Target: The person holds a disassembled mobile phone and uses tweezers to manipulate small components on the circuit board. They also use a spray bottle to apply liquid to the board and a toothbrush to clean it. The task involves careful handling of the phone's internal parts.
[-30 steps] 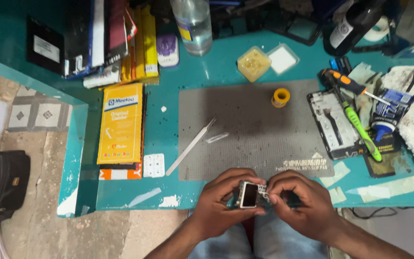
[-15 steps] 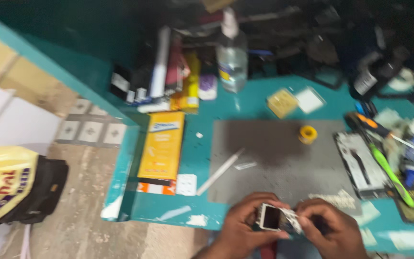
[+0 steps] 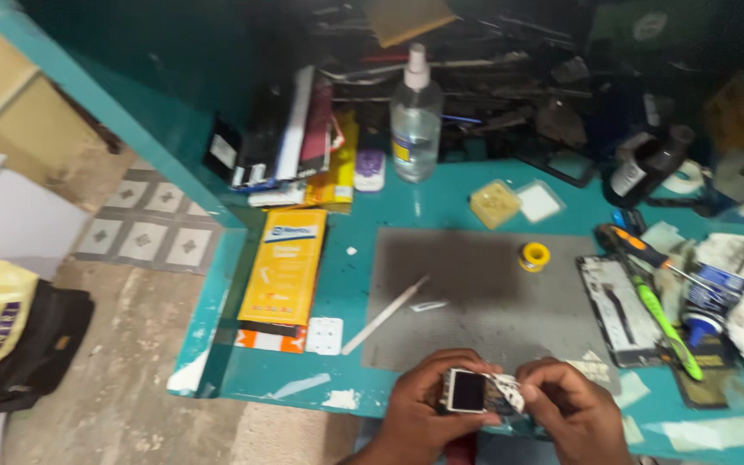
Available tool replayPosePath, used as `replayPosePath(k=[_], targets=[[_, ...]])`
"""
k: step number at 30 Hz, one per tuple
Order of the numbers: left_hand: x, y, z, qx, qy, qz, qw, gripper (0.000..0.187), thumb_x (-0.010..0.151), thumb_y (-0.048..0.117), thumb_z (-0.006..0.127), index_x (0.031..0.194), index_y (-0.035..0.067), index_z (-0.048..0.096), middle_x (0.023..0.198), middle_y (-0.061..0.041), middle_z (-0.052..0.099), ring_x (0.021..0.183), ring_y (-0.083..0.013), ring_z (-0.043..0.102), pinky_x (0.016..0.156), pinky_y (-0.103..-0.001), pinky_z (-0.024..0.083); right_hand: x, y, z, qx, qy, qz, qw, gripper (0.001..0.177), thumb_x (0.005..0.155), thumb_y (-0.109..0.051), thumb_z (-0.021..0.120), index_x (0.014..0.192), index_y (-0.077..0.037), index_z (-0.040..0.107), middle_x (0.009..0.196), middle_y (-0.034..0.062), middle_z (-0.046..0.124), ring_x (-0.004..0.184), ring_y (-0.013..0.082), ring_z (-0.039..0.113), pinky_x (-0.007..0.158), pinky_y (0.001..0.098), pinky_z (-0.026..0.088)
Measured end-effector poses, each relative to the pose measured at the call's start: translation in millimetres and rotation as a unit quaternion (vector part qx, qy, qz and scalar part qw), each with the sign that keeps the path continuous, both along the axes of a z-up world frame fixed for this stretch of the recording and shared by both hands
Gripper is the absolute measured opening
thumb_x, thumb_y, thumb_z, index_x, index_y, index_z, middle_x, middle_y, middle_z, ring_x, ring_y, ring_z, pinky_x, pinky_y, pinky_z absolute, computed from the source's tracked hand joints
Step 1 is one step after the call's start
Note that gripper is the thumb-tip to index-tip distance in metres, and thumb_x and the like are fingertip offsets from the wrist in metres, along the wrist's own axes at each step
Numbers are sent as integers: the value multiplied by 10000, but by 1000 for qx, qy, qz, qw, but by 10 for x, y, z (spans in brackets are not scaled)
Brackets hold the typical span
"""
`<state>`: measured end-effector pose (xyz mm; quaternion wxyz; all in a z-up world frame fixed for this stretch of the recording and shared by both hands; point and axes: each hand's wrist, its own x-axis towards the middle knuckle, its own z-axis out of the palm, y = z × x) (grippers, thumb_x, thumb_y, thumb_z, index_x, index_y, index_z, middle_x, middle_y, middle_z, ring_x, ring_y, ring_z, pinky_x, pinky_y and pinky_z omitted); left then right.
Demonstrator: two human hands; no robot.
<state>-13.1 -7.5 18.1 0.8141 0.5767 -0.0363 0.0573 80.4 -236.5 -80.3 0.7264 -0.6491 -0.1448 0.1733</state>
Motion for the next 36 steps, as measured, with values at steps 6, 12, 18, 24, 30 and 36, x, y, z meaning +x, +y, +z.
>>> replayPosePath(k=[6, 12, 18, 24, 30, 36], targets=[[20, -34, 41, -17, -2, 4, 1000, 479, 820, -32, 855, 1234, -20, 615, 1300, -136, 612, 1279, -250, 654, 1100, -384, 571, -74, 75, 334, 40, 10, 20, 999, 46, 938, 6, 668, 977, 22, 648, 1029, 101, 682, 883, 106, 617, 761, 255, 505], [43, -15, 67, -3, -10, 31, 999, 477, 814, -59, 849, 1220, -25, 602, 1290, -158, 624, 1287, -288, 658, 1094, -415, 593, -49, 90, 417, 6, 41, 11, 999, 63, 947, -33, 658, 988, 14, 649, 1026, 108, 720, 749, 109, 593, 634, 255, 483], [42, -6, 26, -11, -25, 34, 999, 486, 821, -69, 837, 1234, -13, 586, 1286, -154, 620, 1320, -321, 652, 1112, -432, 596, -38, 70, 394, 12, 46, 4, 999, 89, 947, -72, 650, 995, 2, 646, 1043, 118, 731, 786, 120, 645, 635, 258, 502], [32, -29, -54, -21, -20, 43, 999, 476, 813, -97, 839, 1219, -28, 601, 1285, -170, 626, 1312, -319, 656, 1113, -445, 602, -23, 39, 309, 9, 62, -7, 998, 88, 934, -72, 650, 984, 1, 654, 1015, 127, 742, 763, 135, 667, 609, 268, 508], [49, -33, -108, -86, 11, 61, 994, 515, 775, -140, 830, 1222, -30, 601, 1298, -170, 618, 1271, -292, 655, 1068, -423, 606, 64, 42, 112, 28, 79, -27, 996, 91, 906, -26, 666, 964, 42, 679, 997, 167, 744, 726, 171, 687, 549, 297, 505], [41, -23, -162, -102, -5, 53, 993, 534, 782, -166, 820, 1253, -49, 598, 1294, -180, 647, 1297, -296, 655, 1093, -424, 601, 112, -6, -34, 14, 77, -51, 996, 133, 893, -23, 668, 970, 83, 685, 963, 209, 766, 697, 194, 694, 528, 324, 507]])
